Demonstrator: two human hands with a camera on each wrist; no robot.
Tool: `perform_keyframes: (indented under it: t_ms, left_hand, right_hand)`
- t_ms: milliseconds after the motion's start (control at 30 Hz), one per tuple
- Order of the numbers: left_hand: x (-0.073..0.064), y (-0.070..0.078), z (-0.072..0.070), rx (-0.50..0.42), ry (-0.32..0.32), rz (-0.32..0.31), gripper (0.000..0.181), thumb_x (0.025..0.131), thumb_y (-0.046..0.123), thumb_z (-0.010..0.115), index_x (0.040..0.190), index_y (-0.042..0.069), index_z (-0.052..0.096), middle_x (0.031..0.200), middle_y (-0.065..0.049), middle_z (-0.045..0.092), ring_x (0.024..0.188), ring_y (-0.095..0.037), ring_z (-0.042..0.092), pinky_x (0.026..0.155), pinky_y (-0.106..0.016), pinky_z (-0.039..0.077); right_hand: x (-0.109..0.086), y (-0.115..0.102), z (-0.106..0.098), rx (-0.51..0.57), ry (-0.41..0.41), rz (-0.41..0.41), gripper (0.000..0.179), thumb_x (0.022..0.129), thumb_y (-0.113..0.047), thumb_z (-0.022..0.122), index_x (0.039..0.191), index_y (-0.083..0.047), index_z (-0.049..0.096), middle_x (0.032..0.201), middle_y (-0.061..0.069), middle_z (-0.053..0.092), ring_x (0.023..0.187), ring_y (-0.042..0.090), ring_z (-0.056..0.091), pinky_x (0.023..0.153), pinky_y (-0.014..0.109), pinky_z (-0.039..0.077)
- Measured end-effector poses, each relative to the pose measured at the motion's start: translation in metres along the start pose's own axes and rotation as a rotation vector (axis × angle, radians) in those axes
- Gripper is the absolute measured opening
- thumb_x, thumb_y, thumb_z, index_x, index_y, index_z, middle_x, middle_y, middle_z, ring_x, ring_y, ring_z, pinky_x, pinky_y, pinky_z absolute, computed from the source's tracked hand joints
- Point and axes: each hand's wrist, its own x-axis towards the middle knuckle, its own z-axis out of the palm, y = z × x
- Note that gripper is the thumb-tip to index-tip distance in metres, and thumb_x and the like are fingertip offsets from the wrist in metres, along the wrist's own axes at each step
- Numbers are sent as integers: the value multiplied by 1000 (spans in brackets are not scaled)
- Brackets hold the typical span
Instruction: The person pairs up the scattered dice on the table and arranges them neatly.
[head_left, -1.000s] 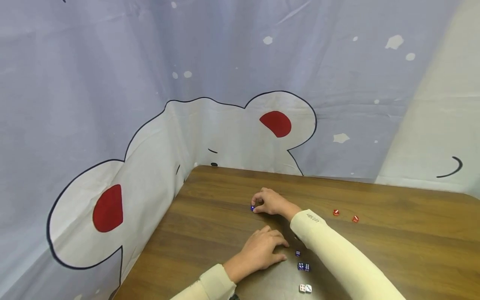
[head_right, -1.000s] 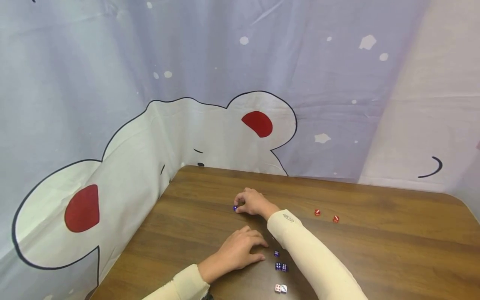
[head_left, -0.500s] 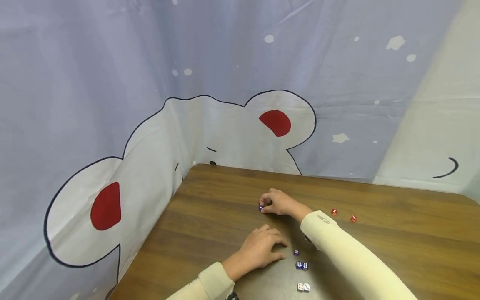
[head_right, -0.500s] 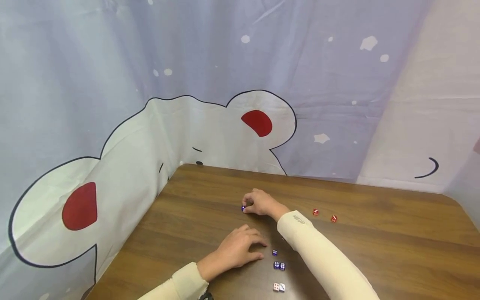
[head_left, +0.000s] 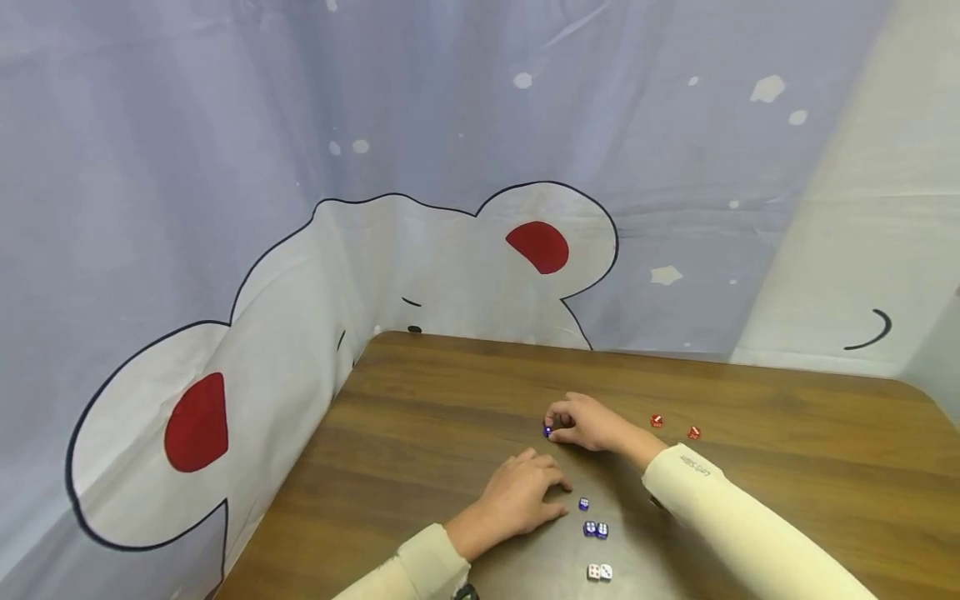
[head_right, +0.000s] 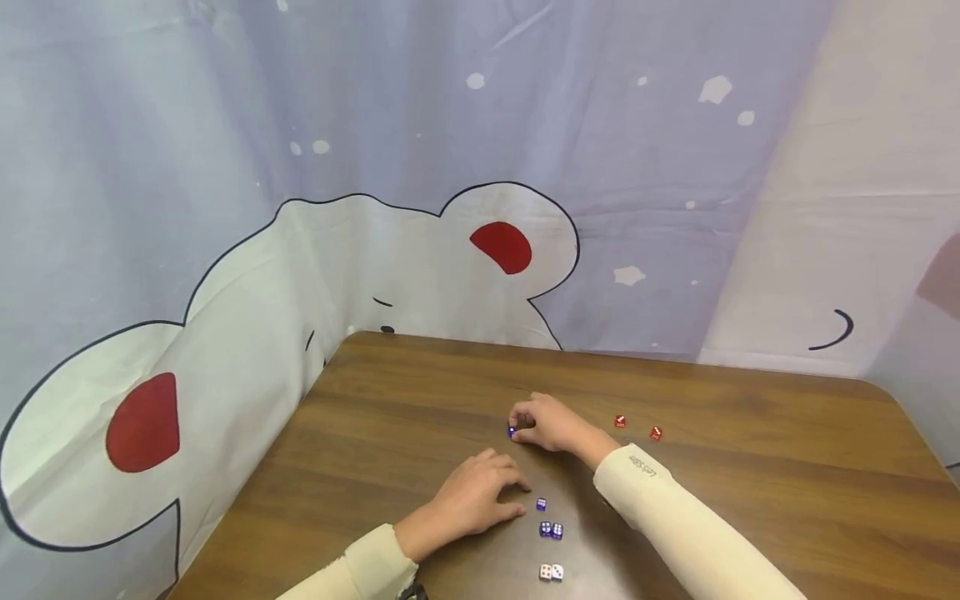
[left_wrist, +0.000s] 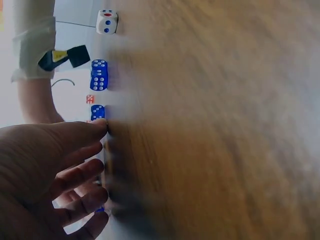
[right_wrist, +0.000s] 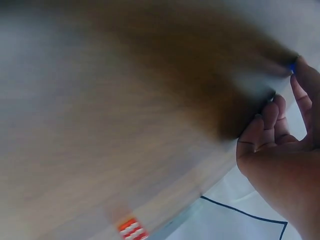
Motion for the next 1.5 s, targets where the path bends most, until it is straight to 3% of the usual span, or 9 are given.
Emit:
perform_keyframes:
  t_ms: [367,933,1167,1500]
  left_hand:
    - [7,10,4,6,0,14,24,86,46,79,105,31,77,108,17,67,91,-4,51,81,-24,46]
    - [14,18,6,-10,35,24,18,85,42,81,96,29,77,100,17,68,79,-3,45,71,-20,42]
    - [15,21,6,12,37,23,18,84,43,81,95,30,77,98,17,67,80,-4,47,73,-21,43]
    - [18,22,6,12,6,-14,18,85,43,80,97,30,77,103,14,67,86,-4,50,78,-23,45]
  right_hand:
    - [-37,5,-2,-21,40,29,14,90,-22,77,97,-17,66,85,-1,52,76,10,45,66,26,39]
    - [-71,4,-1,8,94,58,16,88,-23,78,95,-19,65,82,-3,50,76,8,44,64,25,38]
    - [-85,1,0,-14,130,76,17,87,-24,79,93,-20,65,80,-5,49,75,7,43,63,25,37]
    - [-107,-14,-1,-77,128,179,19,85,-30,81,91,-27,63,83,-7,47,80,10,42,65,30,35]
